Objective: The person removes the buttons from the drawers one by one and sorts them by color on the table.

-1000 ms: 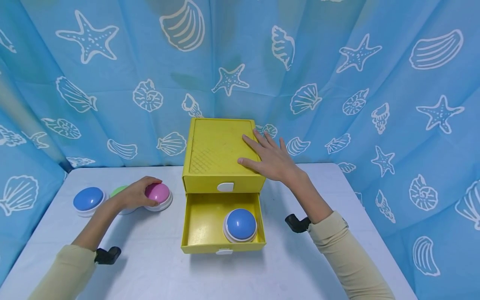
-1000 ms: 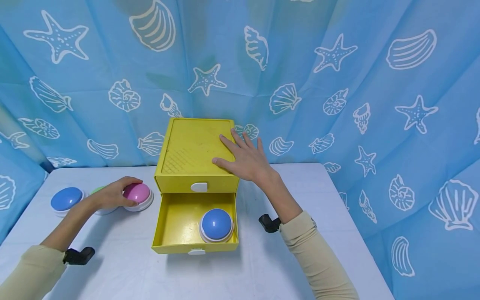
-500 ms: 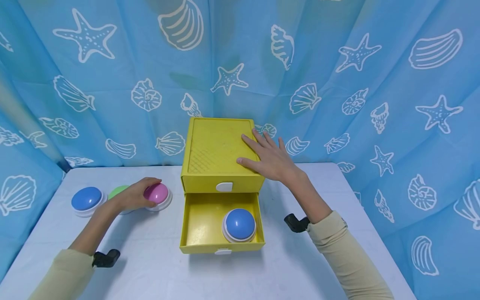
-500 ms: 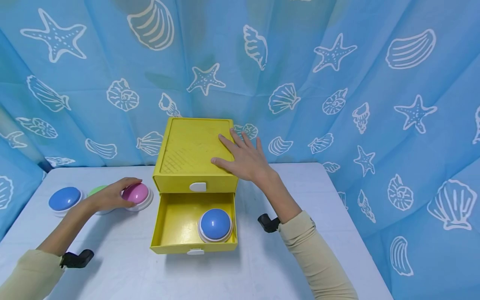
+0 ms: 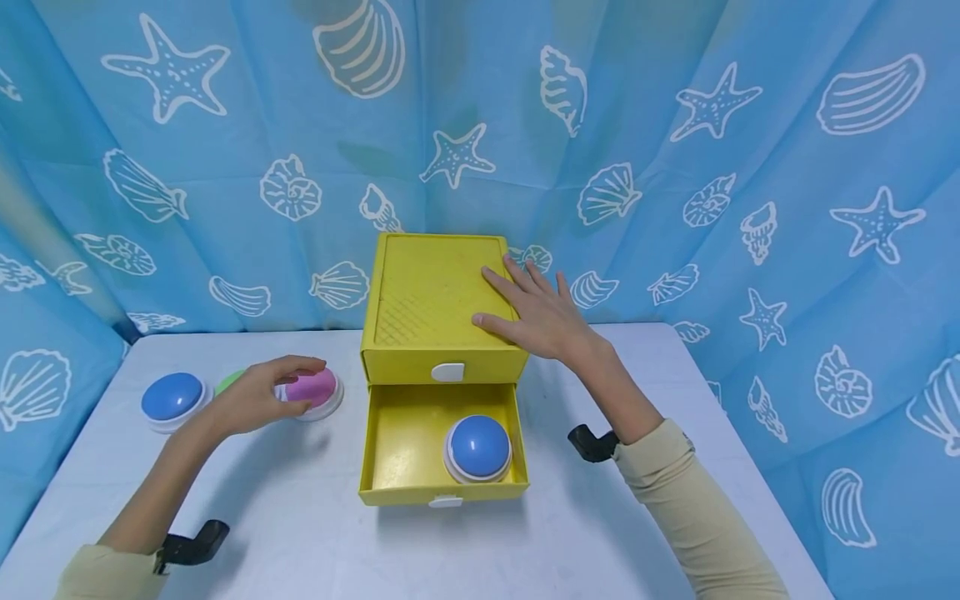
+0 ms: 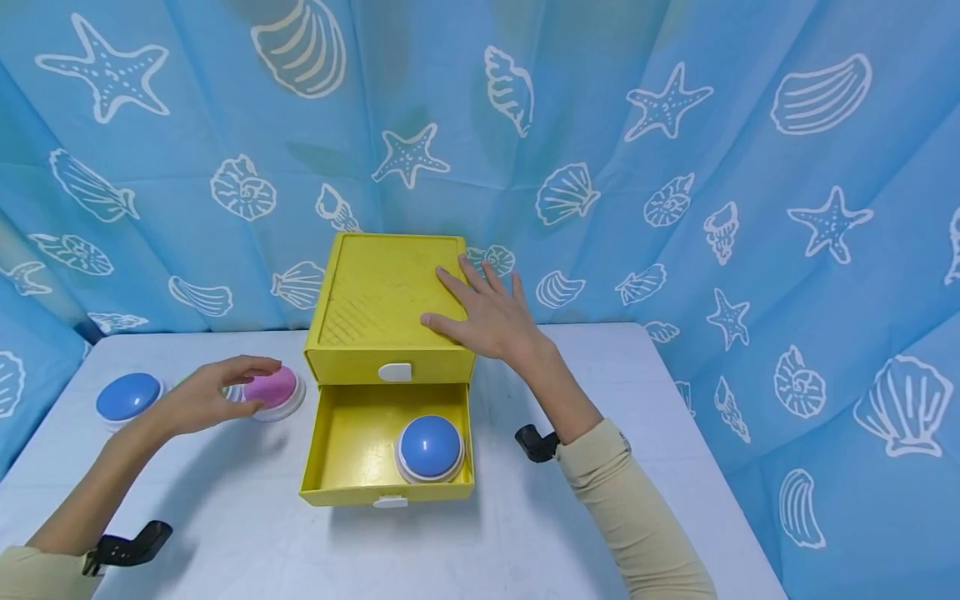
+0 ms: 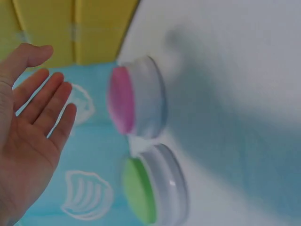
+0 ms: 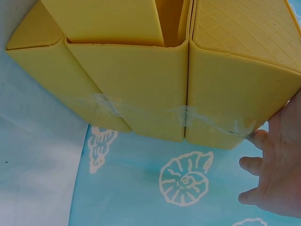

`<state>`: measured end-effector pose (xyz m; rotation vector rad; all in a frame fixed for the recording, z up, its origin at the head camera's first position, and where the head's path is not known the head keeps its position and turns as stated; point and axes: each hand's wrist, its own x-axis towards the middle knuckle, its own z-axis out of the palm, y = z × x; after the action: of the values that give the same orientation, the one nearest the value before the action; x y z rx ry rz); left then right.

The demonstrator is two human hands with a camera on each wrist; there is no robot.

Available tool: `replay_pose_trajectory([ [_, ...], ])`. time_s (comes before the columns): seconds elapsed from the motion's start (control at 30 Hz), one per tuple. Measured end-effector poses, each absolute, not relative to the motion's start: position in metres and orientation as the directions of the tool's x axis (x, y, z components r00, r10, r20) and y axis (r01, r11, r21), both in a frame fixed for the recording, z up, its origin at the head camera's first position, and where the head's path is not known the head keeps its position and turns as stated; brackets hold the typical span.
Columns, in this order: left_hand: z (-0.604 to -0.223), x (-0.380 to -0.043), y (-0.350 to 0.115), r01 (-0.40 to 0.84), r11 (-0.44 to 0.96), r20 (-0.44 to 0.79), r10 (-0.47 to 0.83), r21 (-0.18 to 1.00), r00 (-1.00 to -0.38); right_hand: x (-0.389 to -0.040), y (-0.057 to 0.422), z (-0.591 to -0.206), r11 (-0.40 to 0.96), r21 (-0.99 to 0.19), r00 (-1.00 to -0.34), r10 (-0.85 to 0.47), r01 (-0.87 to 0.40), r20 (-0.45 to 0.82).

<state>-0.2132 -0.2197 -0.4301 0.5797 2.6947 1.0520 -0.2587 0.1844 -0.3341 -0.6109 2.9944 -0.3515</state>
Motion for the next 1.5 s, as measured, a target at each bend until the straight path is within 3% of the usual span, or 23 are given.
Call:
replay_pose_trajectory([
  [0.17, -0.410, -0.194, -0.208, 0.348, 0.641, 0.021, 0.459, 0.684, -0.888, -0.259, 0.185, -0.334, 0.895, -0.225, -0.917, -0.399, -0.385, -0.019],
  [0.4, -0.387, -0.174, -0.175, 0.472, 0.533, 0.118, 0.567, 0.702, -0.815, -0.259, 0.185, -0.334, 0.897, -0.227, -0.920, -0.393, -0.379, -0.015],
  [0.73, -0.384, -0.168, -0.124, 0.490, 0.466, 0.023, 0.707, 0.737, -0.707, -0.258, 0.184, -0.334, 0.897, -0.229, -0.919, -0.393, -0.379, -0.016],
  [1.2, -0.404, -0.186, -0.071, 0.586, 0.404, -0.006, 0.827, 0.703, -0.562, -0.258, 0.184, -0.334, 0.895, -0.240, -0.922, -0.388, -0.375, -0.007],
  [1.5, -0.409, -0.191, -0.045, 0.569, 0.431, -0.088, 0.843, 0.700, -0.530, -0.258, 0.185, -0.334, 0.894, -0.238, -0.920, -0.393, -0.380, -0.008],
])
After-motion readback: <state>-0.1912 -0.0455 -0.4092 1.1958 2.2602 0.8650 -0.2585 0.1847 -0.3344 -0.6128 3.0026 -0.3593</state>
